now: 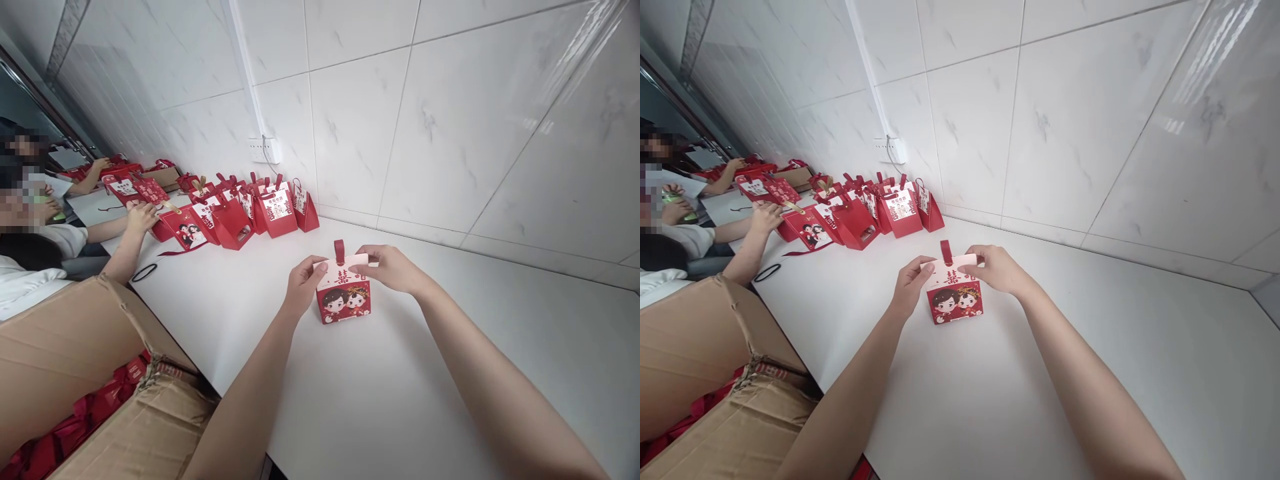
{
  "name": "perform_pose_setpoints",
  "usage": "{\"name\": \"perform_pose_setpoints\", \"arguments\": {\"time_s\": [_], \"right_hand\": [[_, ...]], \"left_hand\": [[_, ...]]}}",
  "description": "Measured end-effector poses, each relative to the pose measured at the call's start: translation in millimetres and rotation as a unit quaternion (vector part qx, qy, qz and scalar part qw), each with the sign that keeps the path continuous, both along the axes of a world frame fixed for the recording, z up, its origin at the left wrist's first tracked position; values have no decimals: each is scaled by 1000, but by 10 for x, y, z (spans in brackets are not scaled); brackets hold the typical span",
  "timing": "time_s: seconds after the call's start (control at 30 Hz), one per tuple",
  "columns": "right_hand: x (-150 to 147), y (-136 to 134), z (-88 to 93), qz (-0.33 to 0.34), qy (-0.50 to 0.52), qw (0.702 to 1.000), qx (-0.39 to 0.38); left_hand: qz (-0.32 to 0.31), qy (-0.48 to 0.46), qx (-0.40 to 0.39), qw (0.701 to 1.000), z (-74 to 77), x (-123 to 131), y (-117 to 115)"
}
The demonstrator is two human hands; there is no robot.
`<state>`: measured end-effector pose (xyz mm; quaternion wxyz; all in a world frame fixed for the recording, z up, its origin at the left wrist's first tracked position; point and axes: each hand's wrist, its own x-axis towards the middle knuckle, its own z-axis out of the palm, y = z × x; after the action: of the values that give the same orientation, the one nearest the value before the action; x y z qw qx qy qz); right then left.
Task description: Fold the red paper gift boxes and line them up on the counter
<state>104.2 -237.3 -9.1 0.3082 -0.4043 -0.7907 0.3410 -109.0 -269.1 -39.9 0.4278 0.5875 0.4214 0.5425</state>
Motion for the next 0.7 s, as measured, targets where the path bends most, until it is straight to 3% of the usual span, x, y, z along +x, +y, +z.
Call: {"name": "perform_pose_setpoints", "arguments": {"time_s": [0.07, 0.2, 0.3, 0.47, 0.57, 0.7], "right_hand": [[-36, -36, 29, 44, 11, 999, -22], [-118, -126, 65, 46, -9, 998, 30], [-166, -181, 73, 5, -78, 987, 140], [-192, -273, 142, -25, -223, 923, 314], [-194, -322, 184, -15, -242, 907, 343], [-215, -343, 174, -13, -223, 910, 348]], "left_hand": [[15, 4, -10, 1000, 15, -8, -8], [24, -20, -35, 999, 21, 15, -26], [20, -49, -52, 997, 5, 38, -26], [19, -40, -54, 998, 29, 44, -56], [20, -8, -49, 999, 84, 22, -99], [34, 26, -43, 998, 126, -22, -120]]}}
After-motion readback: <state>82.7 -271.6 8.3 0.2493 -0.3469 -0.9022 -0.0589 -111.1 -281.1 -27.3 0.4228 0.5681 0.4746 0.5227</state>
